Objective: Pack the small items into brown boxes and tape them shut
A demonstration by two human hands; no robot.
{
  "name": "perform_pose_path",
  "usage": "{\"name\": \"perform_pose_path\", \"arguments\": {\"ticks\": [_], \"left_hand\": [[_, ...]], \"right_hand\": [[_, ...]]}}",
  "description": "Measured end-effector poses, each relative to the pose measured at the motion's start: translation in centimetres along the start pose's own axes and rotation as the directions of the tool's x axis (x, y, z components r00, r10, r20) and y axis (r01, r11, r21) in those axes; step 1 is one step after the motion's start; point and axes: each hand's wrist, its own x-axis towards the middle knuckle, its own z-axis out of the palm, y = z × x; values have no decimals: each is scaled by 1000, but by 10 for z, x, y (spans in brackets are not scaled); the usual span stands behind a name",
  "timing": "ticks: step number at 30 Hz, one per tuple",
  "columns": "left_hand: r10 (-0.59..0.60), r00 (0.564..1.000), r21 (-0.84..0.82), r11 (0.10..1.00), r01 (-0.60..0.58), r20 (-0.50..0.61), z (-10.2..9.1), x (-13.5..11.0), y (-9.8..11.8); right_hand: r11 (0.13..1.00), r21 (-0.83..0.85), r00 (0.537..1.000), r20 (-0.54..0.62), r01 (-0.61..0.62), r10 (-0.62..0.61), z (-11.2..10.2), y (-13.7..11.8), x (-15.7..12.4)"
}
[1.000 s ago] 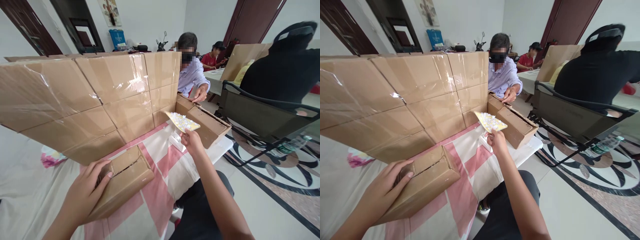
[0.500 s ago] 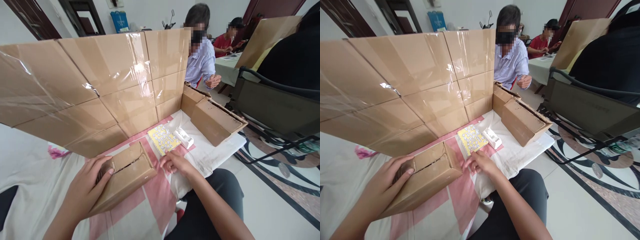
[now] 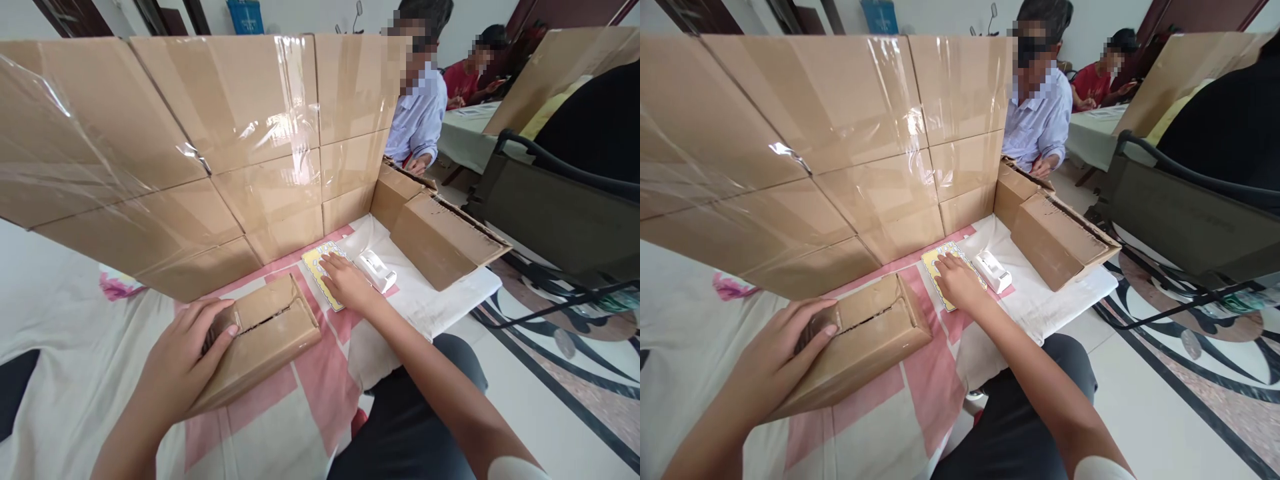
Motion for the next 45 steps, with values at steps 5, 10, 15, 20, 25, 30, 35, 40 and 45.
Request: {"name": "perform_pose_path", "arguments": {"ticks": [5,10,15,20,25,30,35,40,45], "left_hand": [[44,998,-5,999,-44,-34,1,0,0],[91,993,-11,996,-92,-73,1,-2,0],[84,994,-14,996,-85,-76,4,-5,-2],[69,996,-19,997,-70,-62,5,-5,-3],[65,996,-31,997,-66,-55,3,-3,-1],[68,996,-26,997,-70,-55,1,-1,2],[69,995,-22,997,-71,-73,0,-2,2],[61,995,-14,998,-62,-76,4,-6,-1],[65,995,-2,998,-65,-71,4,-5,-3]], "right_hand": [[983,-164,968,219,-87,122,18,4,47],[974,-196,956,245,-114,161,31,8,61],[970,-200,949,255,-136,186,36,9,66],[960,-220,933,275,-172,230,39,9,72],[952,-238,932,260,-192,253,44,10,82],[950,-234,937,232,-208,263,46,9,83],[962,-225,983,70,-152,171,35,4,76],[966,-226,980,124,-123,153,32,1,77],[971,-195,971,167,-138,172,44,7,81]]}}
